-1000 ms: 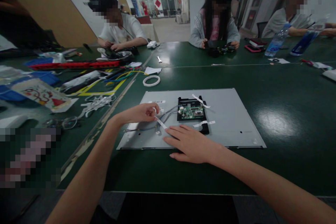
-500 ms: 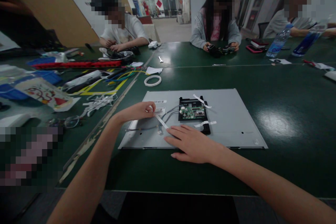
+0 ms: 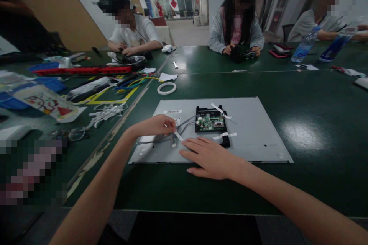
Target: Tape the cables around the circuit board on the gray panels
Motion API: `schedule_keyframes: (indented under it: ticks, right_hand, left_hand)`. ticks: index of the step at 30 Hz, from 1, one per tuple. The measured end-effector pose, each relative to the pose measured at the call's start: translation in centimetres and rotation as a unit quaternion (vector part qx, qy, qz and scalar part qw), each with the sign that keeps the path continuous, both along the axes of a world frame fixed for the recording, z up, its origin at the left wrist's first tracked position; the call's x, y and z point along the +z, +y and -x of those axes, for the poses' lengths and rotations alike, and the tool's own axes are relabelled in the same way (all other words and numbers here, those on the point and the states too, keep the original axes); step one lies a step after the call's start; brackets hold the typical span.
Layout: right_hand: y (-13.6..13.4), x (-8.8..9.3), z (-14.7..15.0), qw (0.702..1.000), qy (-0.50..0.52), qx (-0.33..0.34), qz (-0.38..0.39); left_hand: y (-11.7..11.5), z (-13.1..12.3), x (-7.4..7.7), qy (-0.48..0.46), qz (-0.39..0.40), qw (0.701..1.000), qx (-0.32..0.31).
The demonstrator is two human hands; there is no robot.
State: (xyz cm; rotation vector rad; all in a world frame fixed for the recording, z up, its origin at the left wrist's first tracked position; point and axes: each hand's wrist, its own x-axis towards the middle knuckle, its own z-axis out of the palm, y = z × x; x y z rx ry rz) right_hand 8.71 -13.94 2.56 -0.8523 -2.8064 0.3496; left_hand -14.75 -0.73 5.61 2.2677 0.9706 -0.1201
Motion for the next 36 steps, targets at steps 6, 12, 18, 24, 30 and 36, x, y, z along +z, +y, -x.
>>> schedule_keyframes:
  ticks: [6,12,18,24,30,36]
  right_hand:
    - [-0.1,0.1,0.0,1.0,0.003,-0.001,0.001]
    - [-0.1,0.2,0.1,1.0,0.004,-0.004,0.005]
    - [-0.2,0.3,0.4,1.0,0.004,-0.011,0.012]
    - [-0.2,0.5,0.5,1.0,-0.002,-0.013,0.012]
    - [-0.1,0.4,1.0,0.999,0.007,-0.024,0.027]
    - [-0.1,1.0,1.3,0.998,0.007,-0.037,0.043]
  left_hand:
    - [-0.3,-0.9,-0.4,0.022,-0.051,0.998,0.022]
    - [-0.5,-1.1,-0.5,0.022,-0.065,0.997,0.03]
    - [-0.4,-0.7,-0.6,0.01,-0.033,0.999,0.023]
    - [0.0,-0.1,-0.9,-0.01,0.003,1.0,0.027]
    - [0.1,0.3,-0.9,-0.02,0.033,0.999,0.038]
    - [0.1,0.5,-0.5,-0.028,0.046,0.997,0.053]
